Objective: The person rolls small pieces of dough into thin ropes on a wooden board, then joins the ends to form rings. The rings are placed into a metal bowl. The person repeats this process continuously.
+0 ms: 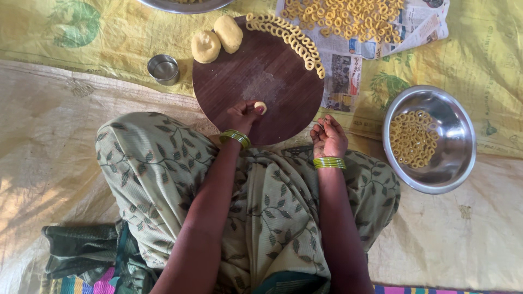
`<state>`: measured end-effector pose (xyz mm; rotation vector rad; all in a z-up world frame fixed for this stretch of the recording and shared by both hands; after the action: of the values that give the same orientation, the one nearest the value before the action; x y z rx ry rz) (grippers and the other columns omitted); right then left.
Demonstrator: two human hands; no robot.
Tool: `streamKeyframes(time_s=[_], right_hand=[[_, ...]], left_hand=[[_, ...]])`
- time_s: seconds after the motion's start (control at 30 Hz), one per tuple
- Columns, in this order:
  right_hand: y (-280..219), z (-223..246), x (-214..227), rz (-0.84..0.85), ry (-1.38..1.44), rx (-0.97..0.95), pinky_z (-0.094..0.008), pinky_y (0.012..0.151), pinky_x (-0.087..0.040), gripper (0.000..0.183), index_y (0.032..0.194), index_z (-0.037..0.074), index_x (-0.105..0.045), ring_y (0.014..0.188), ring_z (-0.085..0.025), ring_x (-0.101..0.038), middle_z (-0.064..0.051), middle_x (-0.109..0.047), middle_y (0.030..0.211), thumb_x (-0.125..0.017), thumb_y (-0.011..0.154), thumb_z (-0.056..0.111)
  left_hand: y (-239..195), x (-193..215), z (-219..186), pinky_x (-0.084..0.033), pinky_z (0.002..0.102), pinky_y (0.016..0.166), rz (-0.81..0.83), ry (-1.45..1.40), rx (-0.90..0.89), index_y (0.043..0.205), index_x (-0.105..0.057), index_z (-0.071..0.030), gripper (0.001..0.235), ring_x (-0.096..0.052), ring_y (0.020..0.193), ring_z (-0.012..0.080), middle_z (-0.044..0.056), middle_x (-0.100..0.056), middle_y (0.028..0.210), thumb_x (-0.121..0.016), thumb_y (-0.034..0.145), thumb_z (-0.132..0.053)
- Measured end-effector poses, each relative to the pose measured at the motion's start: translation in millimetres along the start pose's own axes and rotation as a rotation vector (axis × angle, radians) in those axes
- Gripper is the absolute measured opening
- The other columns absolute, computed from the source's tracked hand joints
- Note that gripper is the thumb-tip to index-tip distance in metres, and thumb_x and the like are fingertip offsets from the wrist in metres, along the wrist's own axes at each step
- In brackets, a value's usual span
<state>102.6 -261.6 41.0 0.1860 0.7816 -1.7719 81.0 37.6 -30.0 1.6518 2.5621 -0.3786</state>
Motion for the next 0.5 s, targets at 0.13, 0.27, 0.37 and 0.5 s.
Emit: streamKeyframes(time_s=[0.13,0.27,0.37,0.5], right_hand=[[-0.5,-0.9,0.8,-0.013,-0.011,-0.005,-0.037,0.067,-0.06,0.018,0.115,0.004,-0.069,0.073,-0.021,-0.069,-0.012,-0.072,0.096,-0.063,0.098,0.002],[-1.1,-0.6,0.0,-0.011,-0.02,-0.003,-0.037,0.067,-0.06,0.017,0.115,0.004,-0.069,0.074,-0.02,-0.069,-0.012,-0.072,0.097,-0.064,0.099,0.003],[-2.8,0.0,0.5,-0.011,-0.026,-0.003,-0.036,0.067,-0.059,0.017,0.116,0.005,-0.068,0.074,-0.02,-0.068,-0.011,-0.072,0.098,-0.064,0.099,0.004],[-3.5,0.0,-2.7,-0.006,-0.02,-0.016,-0.036,0.068,-0.059,0.019,0.117,0.004,-0.068,0.075,-0.02,-0.068,-0.011,-0.072,0.098,-0.064,0.098,0.004]], left_hand=[[-10.2,-14.4,-36.8,-0.058,0.035,0.099,-0.071,0.838,-0.436,0.131,-0.064,-0.009,0.053,-0.066,0.122,0.023,0.01,-0.065,0.138,-0.075,0.08,-0.003],[-27.2,-38.6,-39.1,-0.036,0.051,0.116,0.099,1.282,-0.521,0.156,-0.035,-0.008,0.079,-0.036,0.15,0.0303,0.015,-0.033,0.164,-0.061,0.082,0.002],[-33.8,-39.2,-39.2,-0.033,0.057,0.119,0.137,1.34,-0.489,0.154,-0.033,-0.011,0.079,-0.035,0.152,0.031,0.012,-0.032,0.163,-0.062,0.081,-0.002],[-7.1,-12.5,-23.3,-0.039,0.055,0.115,0.035,0.985,-0.111,0.159,-0.04,-0.024,0.08,-0.046,0.144,0.0323,0.008,-0.041,0.16,-0.065,0.088,0.002]])
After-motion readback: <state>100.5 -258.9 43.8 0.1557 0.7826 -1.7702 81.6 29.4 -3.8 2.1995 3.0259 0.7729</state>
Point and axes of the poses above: each hand's wrist, its own y-axis towards the middle knuckle, its own x-axis out of the back of the hand, z = x × y, the point moved 7 cm from there along y, towards the middle knuckle
